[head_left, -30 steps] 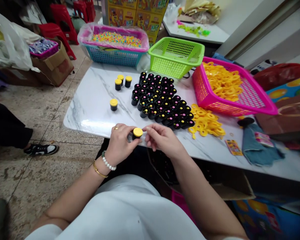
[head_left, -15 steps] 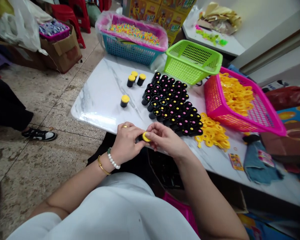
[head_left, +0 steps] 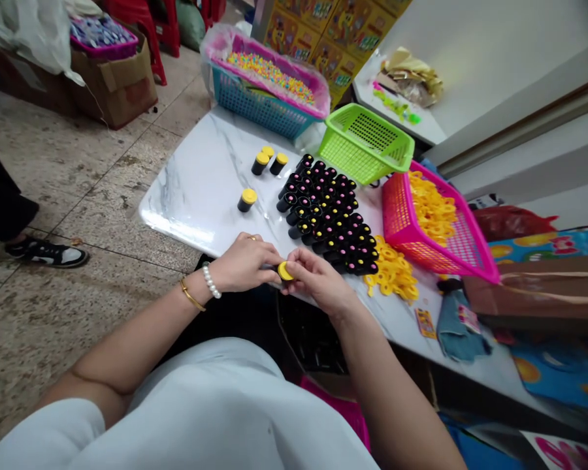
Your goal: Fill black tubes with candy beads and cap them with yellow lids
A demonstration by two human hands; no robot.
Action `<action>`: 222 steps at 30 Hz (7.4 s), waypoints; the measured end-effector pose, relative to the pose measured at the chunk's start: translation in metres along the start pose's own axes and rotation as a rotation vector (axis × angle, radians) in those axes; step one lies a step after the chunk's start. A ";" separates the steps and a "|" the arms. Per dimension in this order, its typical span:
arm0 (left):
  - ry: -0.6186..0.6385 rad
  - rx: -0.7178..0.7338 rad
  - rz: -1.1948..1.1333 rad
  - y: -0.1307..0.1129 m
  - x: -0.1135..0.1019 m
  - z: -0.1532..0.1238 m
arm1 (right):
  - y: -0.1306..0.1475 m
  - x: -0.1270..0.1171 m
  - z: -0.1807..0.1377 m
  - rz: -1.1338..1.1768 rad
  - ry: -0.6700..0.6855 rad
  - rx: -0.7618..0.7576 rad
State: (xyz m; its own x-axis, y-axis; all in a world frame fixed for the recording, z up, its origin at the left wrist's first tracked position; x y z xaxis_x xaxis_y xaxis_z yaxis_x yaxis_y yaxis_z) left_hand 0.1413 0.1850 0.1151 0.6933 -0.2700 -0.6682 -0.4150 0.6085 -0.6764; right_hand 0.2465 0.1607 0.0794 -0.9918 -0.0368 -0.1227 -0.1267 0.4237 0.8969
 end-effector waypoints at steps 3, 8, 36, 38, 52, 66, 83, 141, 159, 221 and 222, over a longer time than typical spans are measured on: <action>-0.035 -0.038 0.042 0.005 0.002 0.001 | 0.005 0.001 -0.001 -0.102 -0.003 -0.064; -0.132 0.005 0.105 -0.008 -0.003 -0.011 | 0.012 0.002 -0.014 -0.270 -0.158 -0.230; -0.332 -0.490 0.640 0.100 -0.074 0.105 | -0.058 -0.105 -0.099 0.169 -0.612 -0.089; -0.398 -0.533 0.620 0.104 -0.080 0.110 | -0.056 -0.122 -0.103 0.106 -0.670 -0.132; -0.524 -0.172 0.287 0.000 -0.026 0.065 | -0.013 -0.204 -0.067 -0.985 -1.013 -0.462; -0.443 -0.032 0.246 -0.021 -0.003 0.055 | -0.018 -0.095 -0.110 -0.684 -0.643 -0.812; -0.203 0.049 0.068 -0.037 0.033 0.026 | -0.015 -0.073 -0.026 0.359 -0.476 -0.037; -0.382 0.153 -0.202 -0.080 0.015 -0.025 | -0.031 -0.021 -0.103 0.469 -0.492 -0.243; 0.330 -0.636 -1.109 -0.062 0.073 -0.033 | -0.033 -0.025 -0.075 0.564 -0.166 -0.018; -0.458 -0.105 0.329 -0.015 0.015 0.048 | -0.051 -0.127 -0.085 0.160 -0.611 -0.100; -0.457 -0.074 0.334 -0.018 0.012 0.041 | -0.047 -0.127 -0.080 0.145 -0.638 -0.131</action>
State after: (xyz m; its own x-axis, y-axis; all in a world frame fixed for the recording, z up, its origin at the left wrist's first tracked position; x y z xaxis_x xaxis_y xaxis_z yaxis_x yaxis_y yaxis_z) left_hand 0.1815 0.2014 0.1319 0.6946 0.2887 -0.6589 -0.6845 0.5468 -0.4821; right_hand 0.3768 0.0733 0.0871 -0.7986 0.5719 -0.1876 -0.0337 0.2688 0.9626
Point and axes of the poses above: each hand's wrist, its own z-axis towards the middle knuckle, its own x-axis out of the palm, y = z × x, the point moved 9 cm from there along z, towards the middle knuckle, and after that the axes turned 15 degrees about -y, right-handed, at the moved point
